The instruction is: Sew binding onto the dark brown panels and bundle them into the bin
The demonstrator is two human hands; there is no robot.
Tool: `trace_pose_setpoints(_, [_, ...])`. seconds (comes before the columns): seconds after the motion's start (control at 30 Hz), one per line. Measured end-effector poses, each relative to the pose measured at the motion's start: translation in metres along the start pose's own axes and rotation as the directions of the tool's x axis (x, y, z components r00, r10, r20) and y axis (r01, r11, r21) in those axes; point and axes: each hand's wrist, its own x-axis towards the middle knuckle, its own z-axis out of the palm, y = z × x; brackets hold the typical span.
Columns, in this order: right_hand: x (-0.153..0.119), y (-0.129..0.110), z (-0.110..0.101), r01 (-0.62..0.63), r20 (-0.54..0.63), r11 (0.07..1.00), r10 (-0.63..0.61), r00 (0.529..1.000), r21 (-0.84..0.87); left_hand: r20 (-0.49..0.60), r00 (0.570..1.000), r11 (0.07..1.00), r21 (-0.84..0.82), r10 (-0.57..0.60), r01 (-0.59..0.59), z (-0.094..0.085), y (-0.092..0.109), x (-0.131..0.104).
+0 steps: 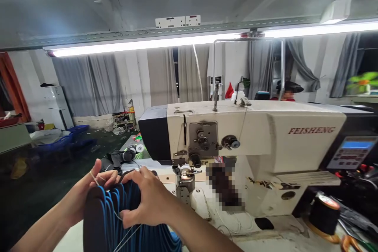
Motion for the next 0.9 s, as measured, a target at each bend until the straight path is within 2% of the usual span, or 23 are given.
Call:
trace_pose_setpoints(0.1, [0.001, 0.0, 0.0, 0.02, 0.0, 0.999, -0.02, 1.0, 0.028, -0.022, 0.999, 0.992, 0.126, -0.028, 0.031, 0.004, 0.003, 0.001])
trace_pose_setpoints(0.17, [0.003, 0.0, 0.001, 0.02, -0.005, 0.999, -0.02, 1.0, 0.046, -0.062, 0.998, 0.987, 0.161, 0.018, -0.008, 0.006, 0.004, 0.002])
trace_pose_setpoints(0.27, [0.006, 0.0, 0.002, 0.0, 0.017, 0.998, -0.001, 1.0, 0.058, -0.179, 0.974, 0.99, 0.05, 0.14, -0.133, 0.008, 0.005, 0.003])
trace_pose_setpoints(0.37, [0.009, -0.002, 0.005, -0.009, 0.037, 0.999, 0.008, 0.999, 0.041, -0.281, 0.946, 0.98, -0.069, 0.162, -0.188, 0.011, 0.007, 0.004])
trace_pose_setpoints(0.43, [0.01, -0.003, 0.006, -0.008, 0.023, 1.0, 0.008, 1.0, 0.023, -0.306, 0.93, 0.976, -0.009, 0.206, -0.219, 0.012, 0.008, 0.005])
trace_pose_setpoints(0.53, [0.01, -0.006, 0.007, -0.017, -0.001, 1.0, 0.017, 1.0, -0.001, -0.278, 0.92, 0.96, 0.126, 0.277, -0.251, 0.01, 0.009, 0.003])
trace_pose_setpoints(0.6, [0.01, -0.007, 0.007, -0.027, -0.005, 0.999, 0.027, 1.0, -0.028, -0.236, 0.942, 0.969, 0.119, 0.238, -0.215, 0.007, 0.011, 0.001])
trace_pose_setpoints(0.7, [0.012, -0.008, 0.007, -0.012, -0.008, 0.997, 0.011, 1.0, -0.07, -0.162, 0.98, 0.993, 0.036, 0.115, -0.111, 0.004, 0.019, -0.001])
trace_pose_setpoints(0.77, [0.013, -0.007, 0.007, 0.009, -0.011, 0.997, -0.009, 1.0, -0.081, -0.195, 0.978, 0.996, -0.037, 0.067, -0.076, 0.005, 0.023, -0.001])
trace_pose_setpoints(0.83, [0.013, -0.006, 0.008, 0.005, -0.013, 0.997, -0.006, 1.0, -0.083, -0.331, 0.937, 0.976, -0.135, 0.116, -0.168, 0.007, 0.022, -0.001])
trace_pose_setpoints(0.9, [0.012, -0.004, 0.009, 0.002, -0.017, 0.997, -0.003, 1.0, -0.082, -0.473, 0.846, 0.915, -0.172, 0.248, -0.365, 0.009, 0.015, -0.002])
